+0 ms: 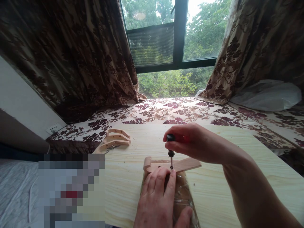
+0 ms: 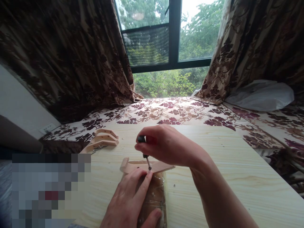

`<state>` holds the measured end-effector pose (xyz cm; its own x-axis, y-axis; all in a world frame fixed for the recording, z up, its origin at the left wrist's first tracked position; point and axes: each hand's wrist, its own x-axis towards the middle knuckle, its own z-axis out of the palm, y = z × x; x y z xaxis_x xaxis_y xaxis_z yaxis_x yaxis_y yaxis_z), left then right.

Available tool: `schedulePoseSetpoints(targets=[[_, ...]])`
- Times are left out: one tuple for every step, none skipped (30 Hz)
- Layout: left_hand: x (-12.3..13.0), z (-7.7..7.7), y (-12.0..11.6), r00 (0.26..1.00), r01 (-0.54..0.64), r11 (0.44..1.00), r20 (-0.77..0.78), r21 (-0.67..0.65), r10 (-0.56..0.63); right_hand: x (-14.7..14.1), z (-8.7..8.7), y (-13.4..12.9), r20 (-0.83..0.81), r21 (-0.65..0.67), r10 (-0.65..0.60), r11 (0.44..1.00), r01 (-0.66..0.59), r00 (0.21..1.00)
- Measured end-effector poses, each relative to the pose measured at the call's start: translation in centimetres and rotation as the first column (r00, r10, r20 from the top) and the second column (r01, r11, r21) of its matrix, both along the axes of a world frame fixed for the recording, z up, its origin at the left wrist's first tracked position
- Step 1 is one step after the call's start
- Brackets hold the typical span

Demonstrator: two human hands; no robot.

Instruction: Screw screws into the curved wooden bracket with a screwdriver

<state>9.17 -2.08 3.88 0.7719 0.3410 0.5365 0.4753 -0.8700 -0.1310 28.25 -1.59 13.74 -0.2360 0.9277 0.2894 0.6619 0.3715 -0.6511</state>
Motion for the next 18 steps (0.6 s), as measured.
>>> schedulePoseSetpoints(targets=[[-0.01,-0.01,0.0,1.0,0.001,1.0,0.002,0.001,-0.001,0.11,-0.11,0.08,0.0,0.004,-0.018,1.0,0.018,1.0],[-0.01,-0.01,0.0,1.0,0.002,1.0,0.003,0.001,-0.002,0.19,-0.19,0.15,0.0,0.008,-0.034,0.999,0.034,0.999],[-0.01,0.0,0.0,1.0,0.002,1.0,0.005,0.001,-0.002,0.22,-0.2,0.18,0.002,0.011,-0.044,0.999,0.043,0.999],[-0.02,0.01,0.0,1.0,0.001,1.0,0.007,0.0,-0.001,0.22,-0.15,0.17,0.003,0.015,-0.044,0.999,0.044,0.999],[-0.03,0.02,0.01,1.0,-0.001,1.0,0.008,-0.001,0.001,0.17,-0.04,0.11,0.001,0.017,-0.034,0.999,0.034,0.999],[-0.04,0.03,0.02,1.0,-0.001,1.0,0.008,-0.003,0.001,0.09,0.11,0.02,-0.003,0.017,-0.016,1.0,0.016,1.0],[-0.07,0.03,0.04,1.0,-0.001,1.0,0.005,-0.006,0.001,0.0,0.28,-0.09,-0.009,0.014,0.006,1.0,-0.006,1.0],[-0.1,0.03,0.05,1.0,0.0,1.0,0.002,-0.007,0.0,-0.08,0.43,-0.2,-0.016,0.008,0.026,1.0,-0.026,1.0],[-0.13,0.01,0.07,1.0,0.002,1.0,0.0,-0.007,-0.002,-0.14,0.54,-0.27,-0.023,0.001,0.042,0.999,-0.042,0.999],[-0.17,-0.01,0.08,1.0,0.004,1.0,-0.003,-0.007,-0.004,-0.16,0.57,-0.29,-0.029,-0.005,0.049,0.999,-0.049,0.998],[-0.2,-0.04,0.08,1.0,0.004,1.0,-0.004,-0.007,-0.004,-0.14,0.53,-0.26,-0.031,-0.006,0.045,0.999,-0.045,0.998],[-0.23,-0.07,0.09,1.0,0.001,1.0,-0.004,-0.008,-0.001,-0.1,0.42,-0.17,-0.031,0.001,0.031,1.0,-0.031,0.999],[-0.26,-0.11,0.09,1.0,-0.003,1.0,-0.002,-0.009,0.003,-0.04,0.27,-0.04,-0.029,0.013,0.01,1.0,-0.009,1.0],[-0.28,-0.14,0.09,1.0,-0.007,1.0,-0.002,-0.01,0.007,0.01,0.1,0.09,-0.024,0.028,-0.016,0.999,0.017,1.0],[-0.29,-0.17,0.08,1.0,-0.011,1.0,-0.001,-0.011,0.011,0.06,-0.04,0.21,-0.015,0.042,-0.04,0.998,0.041,0.999],[-0.3,-0.2,0.08,1.0,-0.013,1.0,0.0,-0.011,0.013,0.08,-0.14,0.3,-0.006,0.053,-0.059,0.997,0.06,0.998],[-0.31,-0.22,0.09,1.0,-0.012,1.0,0.0,-0.01,0.012,0.07,-0.16,0.33,-0.001,0.06,-0.069,0.996,0.069,0.998],[-0.32,-0.23,0.09,1.0,-0.01,1.0,0.0,-0.009,0.01,0.04,-0.13,0.3,-0.001,0.062,-0.069,0.996,0.069,0.998]])
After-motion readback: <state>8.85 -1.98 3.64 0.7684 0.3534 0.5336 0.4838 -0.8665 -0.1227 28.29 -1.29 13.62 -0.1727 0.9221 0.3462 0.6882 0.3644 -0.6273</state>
